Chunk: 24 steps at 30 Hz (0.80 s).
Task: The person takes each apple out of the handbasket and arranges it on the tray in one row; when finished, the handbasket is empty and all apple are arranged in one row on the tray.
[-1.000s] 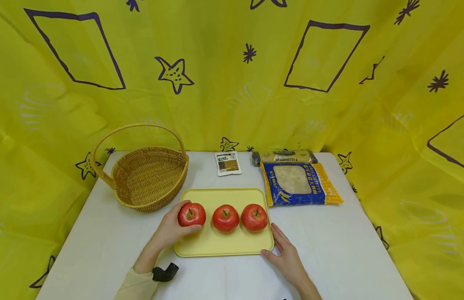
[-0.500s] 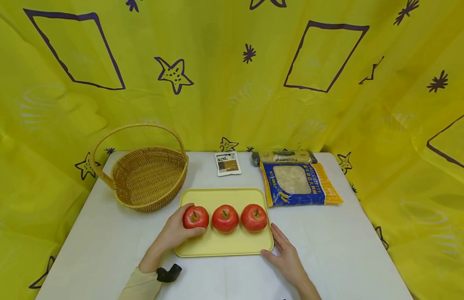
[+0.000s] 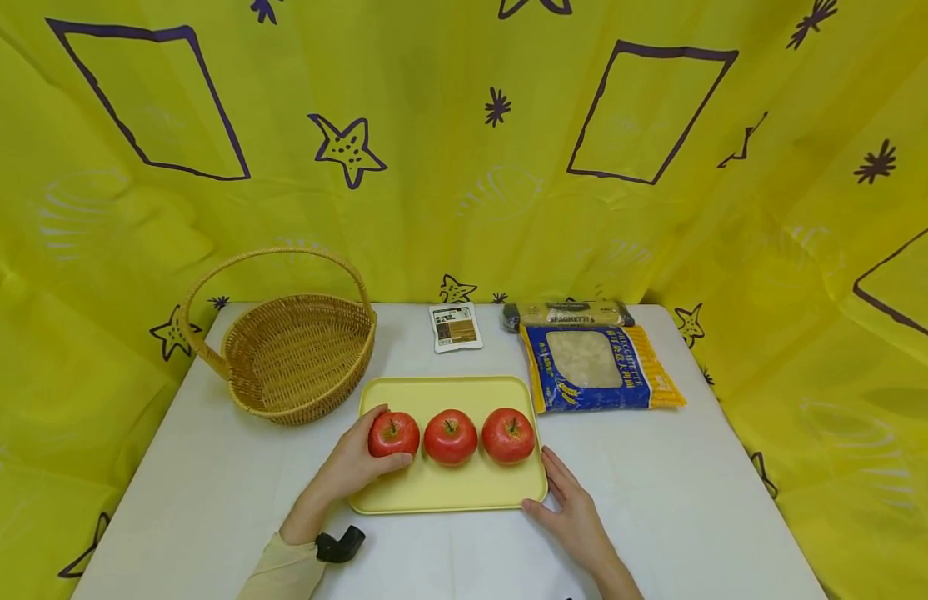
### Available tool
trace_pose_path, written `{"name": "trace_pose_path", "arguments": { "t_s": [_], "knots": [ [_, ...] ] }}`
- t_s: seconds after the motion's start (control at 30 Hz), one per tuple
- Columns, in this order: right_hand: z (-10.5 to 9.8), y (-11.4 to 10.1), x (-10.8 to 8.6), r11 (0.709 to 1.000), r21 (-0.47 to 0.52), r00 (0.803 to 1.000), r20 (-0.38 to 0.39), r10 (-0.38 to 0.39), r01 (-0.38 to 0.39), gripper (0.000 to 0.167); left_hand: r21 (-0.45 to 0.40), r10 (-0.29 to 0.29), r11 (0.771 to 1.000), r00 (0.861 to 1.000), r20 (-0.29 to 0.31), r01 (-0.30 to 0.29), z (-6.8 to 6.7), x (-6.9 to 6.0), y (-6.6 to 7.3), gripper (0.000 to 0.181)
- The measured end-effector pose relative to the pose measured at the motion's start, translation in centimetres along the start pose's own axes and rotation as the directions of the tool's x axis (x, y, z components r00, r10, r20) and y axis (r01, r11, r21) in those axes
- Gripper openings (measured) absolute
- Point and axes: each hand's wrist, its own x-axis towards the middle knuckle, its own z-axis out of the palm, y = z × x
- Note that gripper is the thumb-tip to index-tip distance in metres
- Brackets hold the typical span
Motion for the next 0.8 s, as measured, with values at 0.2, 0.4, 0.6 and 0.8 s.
{"name": "trace_pose_path", "arguments": {
  "t_s": [0.2,0.4,0.6,0.8],
  "knots": [
    [0.0,0.0,-0.1,0.998,-0.005,0.998,-0.008,-0.066,0.066,0.078,-0.014,-0.007,1.0,1.0,0.003,0.007,-0.1,0.0,0.2,0.098],
    [0.1,-0.1,0.0,0.996,0.014,0.997,-0.003,-0.083,0.083,0.078,0.0,-0.003,1.0,1.0,-0.004,0.003,-0.4,-0.3,0.2,0.103],
    [-0.5,-0.6,0.2,1.0,0.009,0.998,0.061,-0.005,0.004,0.08,0.05,0.053,0.997,0.998,-0.03,-0.051,-1.7,-1.2,1.0,0.108],
    [-2.9,-2.1,1.0,0.996,-0.029,0.996,0.02,-0.09,0.09,0.063,0.19,0.245,0.957,0.962,-0.121,-0.22,-3.9,-2.3,2.9,0.091]
  ]
}}
